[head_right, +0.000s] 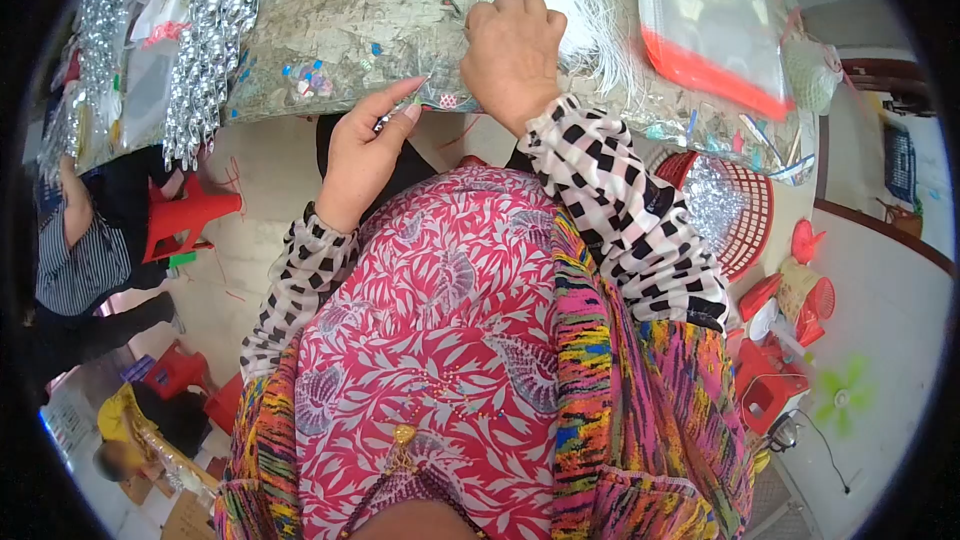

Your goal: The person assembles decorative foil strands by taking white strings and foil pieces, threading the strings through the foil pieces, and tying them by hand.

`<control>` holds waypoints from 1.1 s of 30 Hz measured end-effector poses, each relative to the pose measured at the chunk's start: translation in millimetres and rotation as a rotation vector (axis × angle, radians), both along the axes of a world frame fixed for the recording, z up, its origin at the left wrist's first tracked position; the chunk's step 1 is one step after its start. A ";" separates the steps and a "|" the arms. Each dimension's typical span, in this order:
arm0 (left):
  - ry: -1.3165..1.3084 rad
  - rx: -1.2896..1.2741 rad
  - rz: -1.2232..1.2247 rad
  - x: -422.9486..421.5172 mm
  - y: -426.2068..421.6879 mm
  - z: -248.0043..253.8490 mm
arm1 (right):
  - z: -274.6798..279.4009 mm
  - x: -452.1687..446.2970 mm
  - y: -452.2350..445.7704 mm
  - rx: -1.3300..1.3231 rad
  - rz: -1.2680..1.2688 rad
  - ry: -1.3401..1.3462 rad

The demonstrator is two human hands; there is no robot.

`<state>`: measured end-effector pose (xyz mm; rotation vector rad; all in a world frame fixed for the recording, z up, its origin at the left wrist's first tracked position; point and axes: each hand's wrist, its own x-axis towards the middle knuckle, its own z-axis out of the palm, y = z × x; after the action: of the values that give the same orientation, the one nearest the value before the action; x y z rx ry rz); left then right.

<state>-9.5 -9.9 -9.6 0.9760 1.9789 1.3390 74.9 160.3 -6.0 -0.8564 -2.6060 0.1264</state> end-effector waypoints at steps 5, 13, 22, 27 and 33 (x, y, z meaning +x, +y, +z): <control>0.036 0.001 0.006 0.0 1.0 -3.6 | -8.9 -3.3 -1.4 0.100 0.032 -0.049; -0.155 0.004 0.000 -0.2 -3.1 4.2 | 7.2 14.2 13.8 -0.296 0.123 0.384; -0.475 0.004 -0.079 1.1 -7.6 4.0 | 32.9 30.9 27.8 -1.605 0.229 0.764; -0.512 0.002 -0.197 -5.9 -11.9 15.4 | 59.2 36.6 4.4 -1.442 0.354 0.647; -0.720 -0.062 -0.477 -10.4 -10.9 26.0 | 72.7 44.6 -19.8 -1.390 0.470 0.566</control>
<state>-19.9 -20.8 16.4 0.7271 1.1507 1.1280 119.5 140.5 66.7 -0.3704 -1.8238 2.0779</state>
